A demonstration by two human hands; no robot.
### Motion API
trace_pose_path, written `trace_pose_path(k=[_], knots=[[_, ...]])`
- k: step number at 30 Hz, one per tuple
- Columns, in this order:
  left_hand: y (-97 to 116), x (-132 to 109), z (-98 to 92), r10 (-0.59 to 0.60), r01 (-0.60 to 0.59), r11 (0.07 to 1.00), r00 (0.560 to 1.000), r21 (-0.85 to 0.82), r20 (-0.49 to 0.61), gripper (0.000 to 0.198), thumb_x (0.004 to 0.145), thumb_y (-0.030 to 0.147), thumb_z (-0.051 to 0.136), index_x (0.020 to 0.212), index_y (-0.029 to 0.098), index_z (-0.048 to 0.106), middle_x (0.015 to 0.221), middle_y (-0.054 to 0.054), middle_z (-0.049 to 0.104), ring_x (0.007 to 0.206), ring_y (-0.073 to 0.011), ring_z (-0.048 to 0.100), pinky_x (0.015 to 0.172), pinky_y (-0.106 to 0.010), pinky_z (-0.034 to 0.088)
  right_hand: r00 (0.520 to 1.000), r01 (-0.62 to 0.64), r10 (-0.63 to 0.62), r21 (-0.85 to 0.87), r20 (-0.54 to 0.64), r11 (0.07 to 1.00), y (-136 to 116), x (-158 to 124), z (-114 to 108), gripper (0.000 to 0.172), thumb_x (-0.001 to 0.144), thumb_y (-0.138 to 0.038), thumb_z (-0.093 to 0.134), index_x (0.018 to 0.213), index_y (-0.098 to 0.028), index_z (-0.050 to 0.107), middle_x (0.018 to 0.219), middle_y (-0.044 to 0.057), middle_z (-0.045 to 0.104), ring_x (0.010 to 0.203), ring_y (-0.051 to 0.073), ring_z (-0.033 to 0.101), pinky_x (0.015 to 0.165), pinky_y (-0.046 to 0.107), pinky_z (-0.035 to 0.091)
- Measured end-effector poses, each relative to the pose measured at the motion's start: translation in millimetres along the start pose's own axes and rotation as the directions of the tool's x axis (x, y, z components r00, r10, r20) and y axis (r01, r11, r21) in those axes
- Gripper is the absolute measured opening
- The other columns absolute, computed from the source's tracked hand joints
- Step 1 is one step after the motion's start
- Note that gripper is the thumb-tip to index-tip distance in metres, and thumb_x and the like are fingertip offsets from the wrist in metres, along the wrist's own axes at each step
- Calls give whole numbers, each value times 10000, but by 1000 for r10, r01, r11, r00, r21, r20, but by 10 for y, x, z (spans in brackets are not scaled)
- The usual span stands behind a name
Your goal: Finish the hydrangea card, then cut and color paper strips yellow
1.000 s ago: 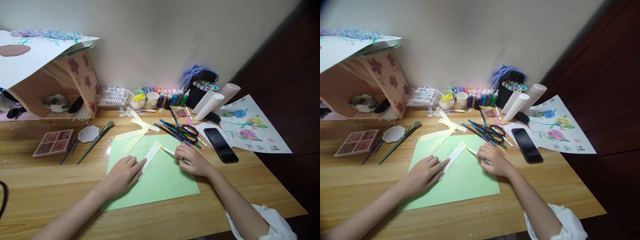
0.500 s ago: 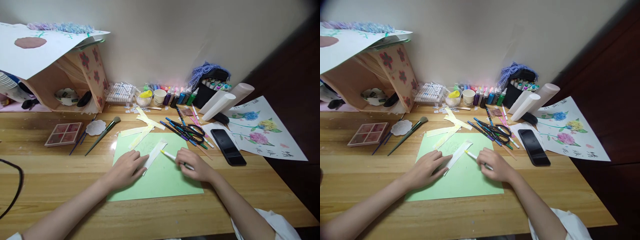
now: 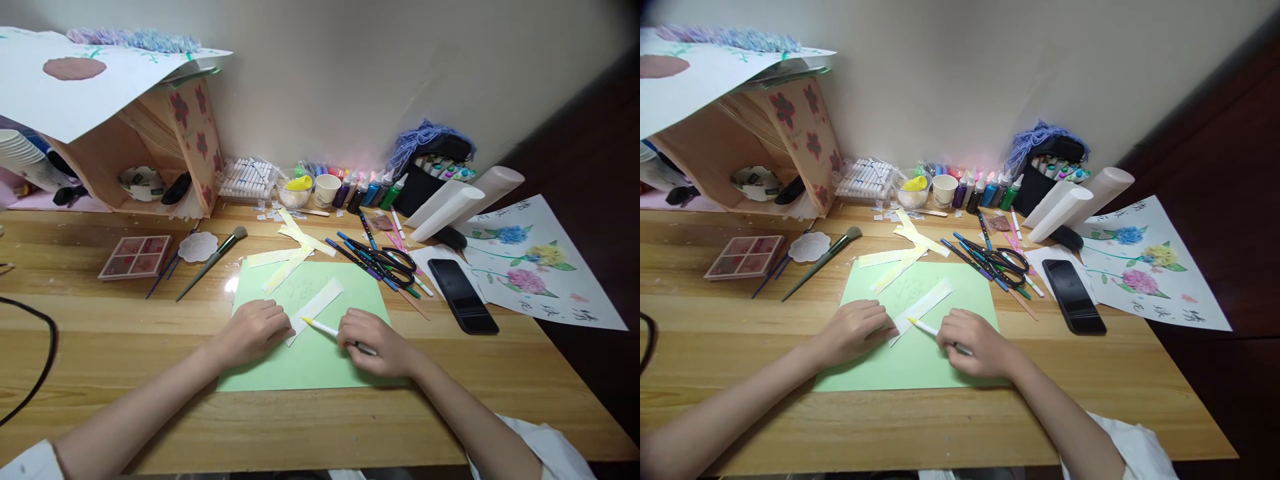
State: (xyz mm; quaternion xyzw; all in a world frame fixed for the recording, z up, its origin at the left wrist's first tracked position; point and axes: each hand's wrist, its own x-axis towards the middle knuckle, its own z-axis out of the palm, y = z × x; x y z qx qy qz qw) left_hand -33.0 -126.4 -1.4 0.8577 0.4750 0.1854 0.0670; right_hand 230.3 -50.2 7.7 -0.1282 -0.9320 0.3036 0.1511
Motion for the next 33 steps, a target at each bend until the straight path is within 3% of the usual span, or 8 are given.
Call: trace_pose_path(k=[7,11,15,19,23,27,31,33], knots=[[10,14,-32,-98,103,988,994,-118,47,256,910,334,455,736,178,559,674,-11,591,640,-130,513,577,-250,344,996,-76,74,-25,-56,997,141,-99,-129,159,733,-62,434,738,-206,501,666,21,535,657,172,446,626,305,369],[18,2,-19,-134,140,985,989,-98,65,239,906,328,456,746,174,546,688,-13,583,653,-134,514,582,-248,346,979,-148,146,-5,-141,989,221,-156,-219,153,769,-73,427,741,-205,499,670,21,515,654,172,444,612,306,361],[51,-1,1,-169,172,984,982,-34,80,245,912,320,434,747,172,537,680,-13,571,638,-139,508,578,-254,338,978,-167,176,88,-109,982,286,-191,-295,152,784,-82,421,721,-203,489,671,12,509,646,159,462,609,293,366],[58,-4,-6,-104,104,995,994,2,46,278,931,321,412,767,172,581,671,-15,577,641,-139,509,577,-259,328,966,-223,230,72,-115,972,370,-161,-281,158,814,-93,413,751,-198,512,713,20,535,686,165,481,647,302,378],[17,-20,-34,9,-9,998,1000,63,-7,247,940,299,409,916,221,643,619,4,552,613,-132,489,548,-262,294,961,-218,231,91,-155,972,435,-87,-226,156,849,-125,426,786,-196,550,762,30,567,742,176,504,709,321,387],[-10,-24,-57,102,-108,982,994,155,44,262,944,318,403,953,215,644,606,5,554,588,-134,482,534,-271,281,923,-156,247,299,-295,941,352,-47,-142,174,894,-201,414,796,-196,558,753,30,564,726,172,524,699,311,405],[3,-9,-62,135,-149,968,987,203,85,273,946,318,392,942,198,637,624,3,573,581,-141,491,528,-283,293,986,-84,126,327,-111,941,203,-26,-25,186,877,-189,435,758,-190,577,698,29,571,686,164,509,642,288,397],[10,-1,-60,139,-153,964,987,217,79,274,945,320,391,926,196,635,621,3,573,576,-141,495,524,-286,295,986,-101,131,255,-100,962,167,-19,12,180,858,-150,436,753,-191,577,681,28,565,679,165,491,630,288,383]])
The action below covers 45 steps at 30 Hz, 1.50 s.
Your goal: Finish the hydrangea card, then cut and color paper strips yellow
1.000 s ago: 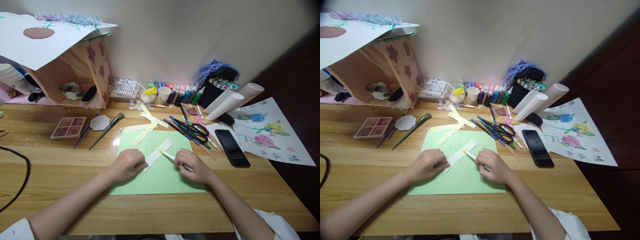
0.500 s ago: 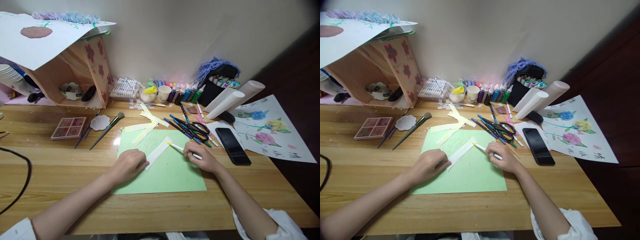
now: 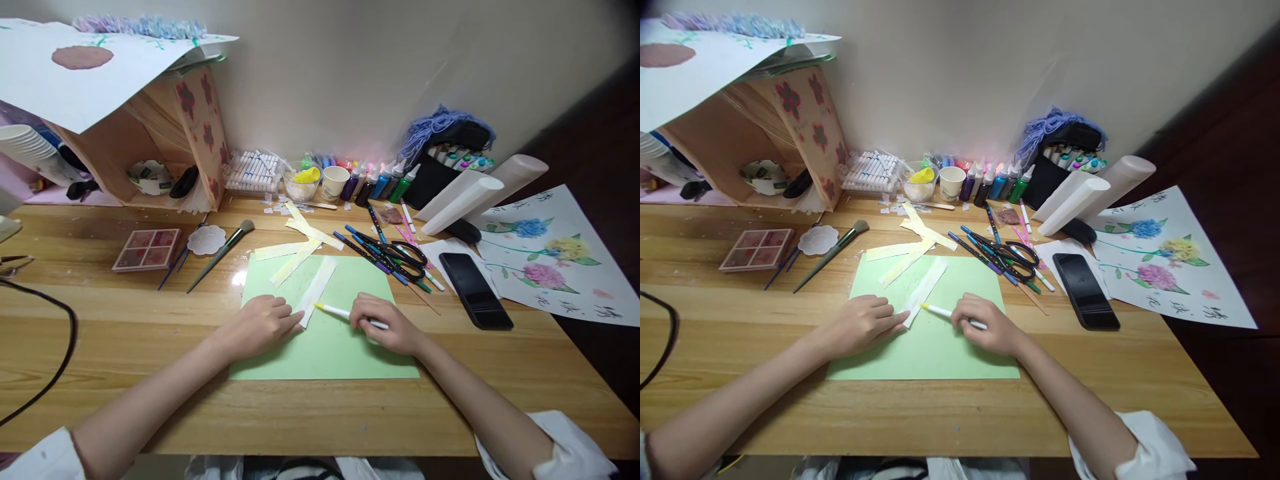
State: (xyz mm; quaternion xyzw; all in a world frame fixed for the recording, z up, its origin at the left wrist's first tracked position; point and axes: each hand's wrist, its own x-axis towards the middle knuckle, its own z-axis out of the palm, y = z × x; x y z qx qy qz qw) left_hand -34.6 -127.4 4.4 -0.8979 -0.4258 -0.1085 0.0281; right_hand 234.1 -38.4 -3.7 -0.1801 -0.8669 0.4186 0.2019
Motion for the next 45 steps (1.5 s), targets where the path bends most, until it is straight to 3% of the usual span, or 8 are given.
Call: trace_pose_path(k=[3,6,11,16,20,28,45], knots=[[-3,5,2,8,-8,1000,1000,9,-21,264,943,316,398,914,197,631,611,6,570,569,-138,498,518,-286,297,998,1,-4,-43,-61,999,2,-8,16,171,837,-122,431,757,-194,563,673,25,554,671,166,474,623,293,374],[-15,3,4,20,-19,1000,999,15,-32,249,940,317,405,925,198,623,613,8,573,575,-137,505,519,-284,306,999,32,-32,-53,-8,998,16,-22,5,171,817,-98,434,764,-196,563,680,23,560,673,164,472,617,288,370],[-25,-18,21,63,-61,998,996,30,-64,221,933,299,425,978,171,600,624,11,579,585,-135,509,522,-284,325,992,46,-57,-96,-111,994,-14,-29,22,161,814,-97,441,773,-194,563,658,20,545,653,161,457,609,287,359],[-7,-41,10,167,-166,986,980,16,-111,226,922,292,450,1045,146,571,643,13,590,573,-124,511,510,-285,328,990,142,-143,-59,-1,988,-106,7,123,165,800,-85,439,800,-192,565,675,27,572,654,159,461,612,285,367],[10,-40,-15,167,-168,986,984,-14,-66,227,923,311,440,991,155,590,643,11,602,575,-126,526,514,-287,335,991,108,-102,-76,84,991,-127,26,178,183,804,-75,427,813,-191,569,715,31,588,685,160,469,646,291,377],[2,-37,-44,142,-142,988,990,-62,-6,251,925,312,420,1017,163,600,648,4,616,580,-137,534,515,-292,328,996,45,-40,-58,79,997,-146,49,189,184,846,-99,413,808,-190,569,708,27,581,693,160,468,646,286,371],[-21,-39,-49,116,-115,987,993,-112,3,261,925,286,410,1020,178,628,624,-9,604,576,-129,525,490,-269,312,997,23,-26,48,72,999,-51,-10,79,176,846,-140,431,734,-187,558,649,22,539,660,159,464,612,282,362]])
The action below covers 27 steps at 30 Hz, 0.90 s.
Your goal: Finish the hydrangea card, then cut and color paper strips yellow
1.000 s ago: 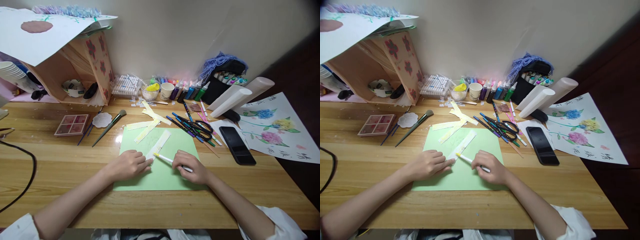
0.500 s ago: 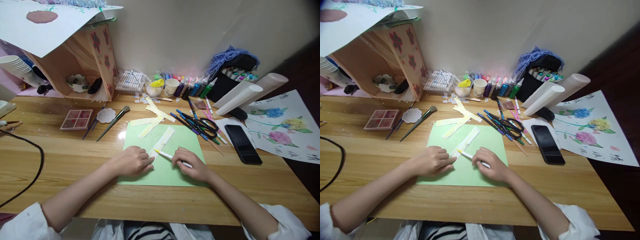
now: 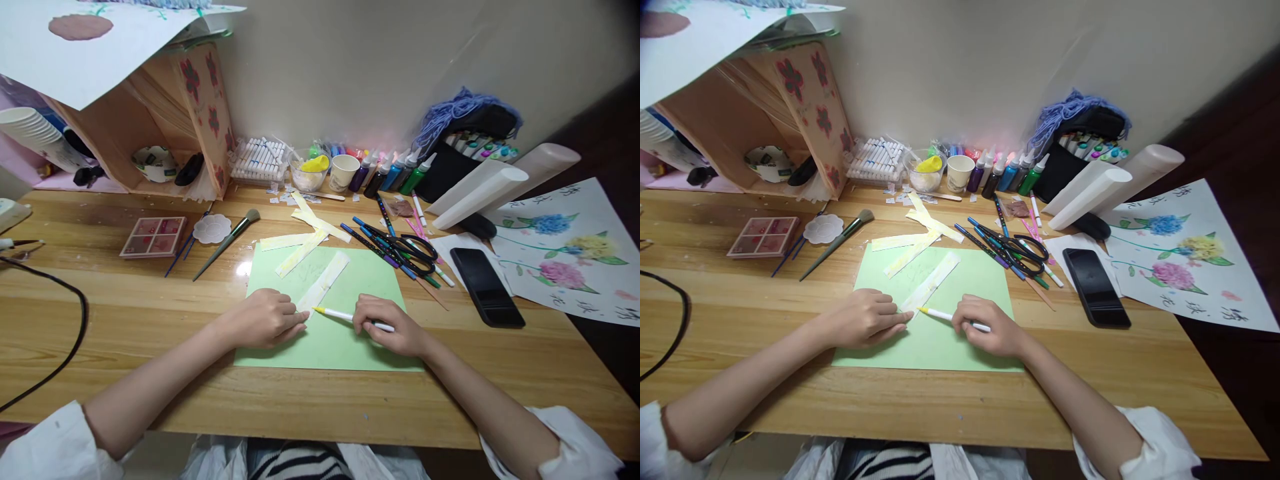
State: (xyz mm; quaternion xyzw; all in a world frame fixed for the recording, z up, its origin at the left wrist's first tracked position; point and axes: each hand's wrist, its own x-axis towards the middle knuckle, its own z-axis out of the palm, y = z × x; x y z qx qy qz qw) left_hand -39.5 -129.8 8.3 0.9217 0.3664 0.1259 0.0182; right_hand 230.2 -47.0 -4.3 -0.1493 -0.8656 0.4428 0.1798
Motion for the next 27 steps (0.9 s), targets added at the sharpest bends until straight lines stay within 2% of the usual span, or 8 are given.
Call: trace_pose_path(k=[5,16,23,27], knots=[[-9,-6,19,-1,1,1000,1000,-12,1,256,923,276,411,1020,178,627,623,-7,602,573,-134,518,491,-279,301,1000,-8,8,4,20,1000,40,-33,-63,175,857,-160,426,753,-188,564,671,27,548,678,164,472,630,290,370],[-23,-7,16,-2,2,999,1000,-45,6,238,914,252,425,1028,179,621,635,-6,614,575,-139,516,501,-277,320,986,-109,106,-17,-128,994,137,-92,-279,195,875,-203,430,742,-180,571,690,27,554,666,160,507,623,283,388],[-28,-1,11,-9,9,997,1000,-75,6,224,908,235,428,994,174,625,631,-14,607,578,-134,524,506,-273,343,948,-195,182,-25,-262,980,201,-76,-342,174,855,-192,428,733,-178,550,701,14,544,666,156,516,636,282,396],[-36,-6,3,-19,20,993,1000,-112,10,228,908,229,422,991,181,629,631,-14,602,566,-134,517,513,-261,347,945,-189,169,-45,-280,981,218,-58,-373,185,850,-192,425,710,-180,546,676,10,537,650,154,503,630,282,390]])
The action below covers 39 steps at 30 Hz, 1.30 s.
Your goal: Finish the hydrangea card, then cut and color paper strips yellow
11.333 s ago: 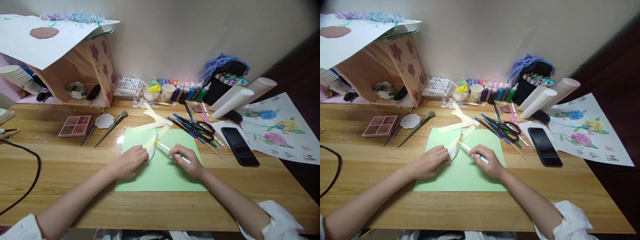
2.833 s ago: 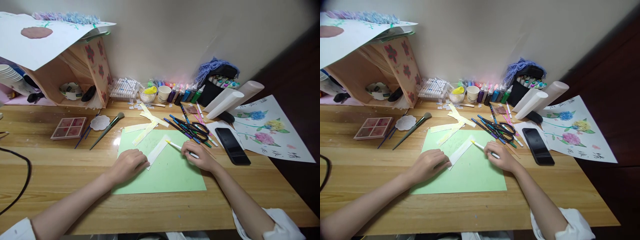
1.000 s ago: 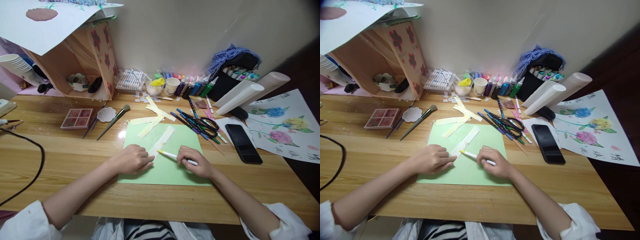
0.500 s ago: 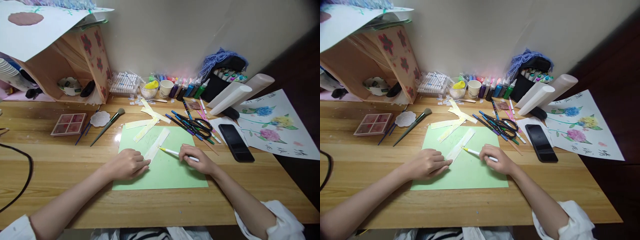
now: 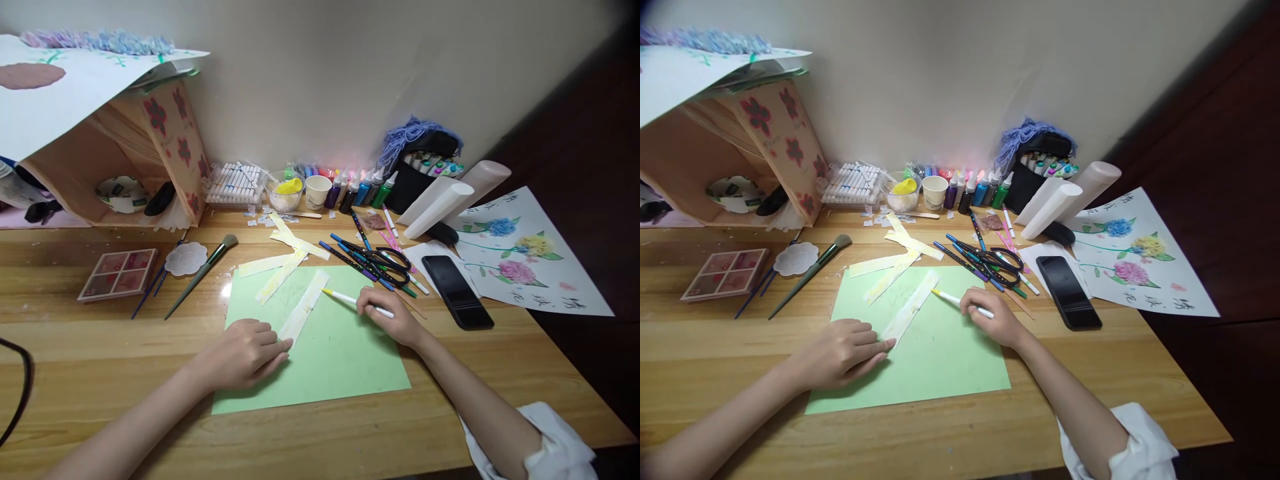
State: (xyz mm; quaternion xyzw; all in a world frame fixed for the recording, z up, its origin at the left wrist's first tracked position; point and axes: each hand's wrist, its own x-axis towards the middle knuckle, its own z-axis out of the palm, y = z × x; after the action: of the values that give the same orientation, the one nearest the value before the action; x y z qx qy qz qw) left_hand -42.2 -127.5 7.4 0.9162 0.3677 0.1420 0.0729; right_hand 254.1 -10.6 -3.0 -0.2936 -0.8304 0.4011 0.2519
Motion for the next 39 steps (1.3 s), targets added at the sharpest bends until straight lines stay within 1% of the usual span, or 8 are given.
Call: trace_pose_path(k=[5,8,11,16,21,29,34,39], knots=[[38,35,-14,-241,231,953,970,-194,-25,272,934,255,375,1067,224,610,713,-13,606,653,-132,556,596,-237,403,995,-27,34,64,-98,998,-38,-12,41,187,885,-261,423,764,-186,545,704,9,516,651,153,481,628,283,384],[63,77,-4,-521,464,791,853,-399,-40,355,958,310,313,1279,226,439,978,-47,621,873,-150,585,734,-259,454,996,-79,84,283,-8,956,-149,-40,188,165,909,-328,429,925,-197,527,713,-3,503,645,142,484,620,264,393],[72,97,24,-630,526,668,776,-527,-23,409,976,337,197,1330,210,355,1041,-74,601,933,-161,575,779,-290,465,990,-125,90,403,105,906,-281,-61,363,187,914,-361,444,987,-199,502,724,-6,510,668,136,495,644,259,398],[98,108,64,-585,456,634,811,-625,-2,482,971,331,60,1361,200,311,1019,-100,603,878,-165,593,776,-328,475,977,-159,82,414,197,896,-356,-81,495,226,919,-388,434,1002,-190,507,759,11,540,684,139,497,639,260,395],[168,147,63,-557,459,657,830,-599,25,480,969,377,134,1399,208,267,1298,-136,486,1146,-209,504,894,-377,440,972,-131,50,346,231,929,-363,-82,467,239,920,-386,429,971,-184,548,757,14,550,674,138,499,625,253,403],[240,181,53,-457,395,803,889,-447,-34,703,910,558,214,1412,66,208,1259,-227,480,1148,-274,461,956,-462,383,965,119,-144,124,220,985,-495,-120,542,186,904,-254,398,876,-207,575,760,33,577,694,160,535,632,264,408],[199,124,-18,-561,450,733,824,-510,-79,606,937,503,143,1408,138,258,1162,-174,546,1020,-224,535,842,-390,454,978,176,-185,93,92,980,-550,-61,522,163,874,-198,398,824,-216,552,709,25,560,651,162,519,591,258,394],[172,89,-46,-605,433,590,796,-681,-18,573,945,475,75,1385,204,323,1094,-107,559,1025,-200,540,853,-373,456,978,129,-141,84,153,988,-655,70,462,159,860,-175,410,855,-207,565,743,24,571,679,154,525,626,252,398]])
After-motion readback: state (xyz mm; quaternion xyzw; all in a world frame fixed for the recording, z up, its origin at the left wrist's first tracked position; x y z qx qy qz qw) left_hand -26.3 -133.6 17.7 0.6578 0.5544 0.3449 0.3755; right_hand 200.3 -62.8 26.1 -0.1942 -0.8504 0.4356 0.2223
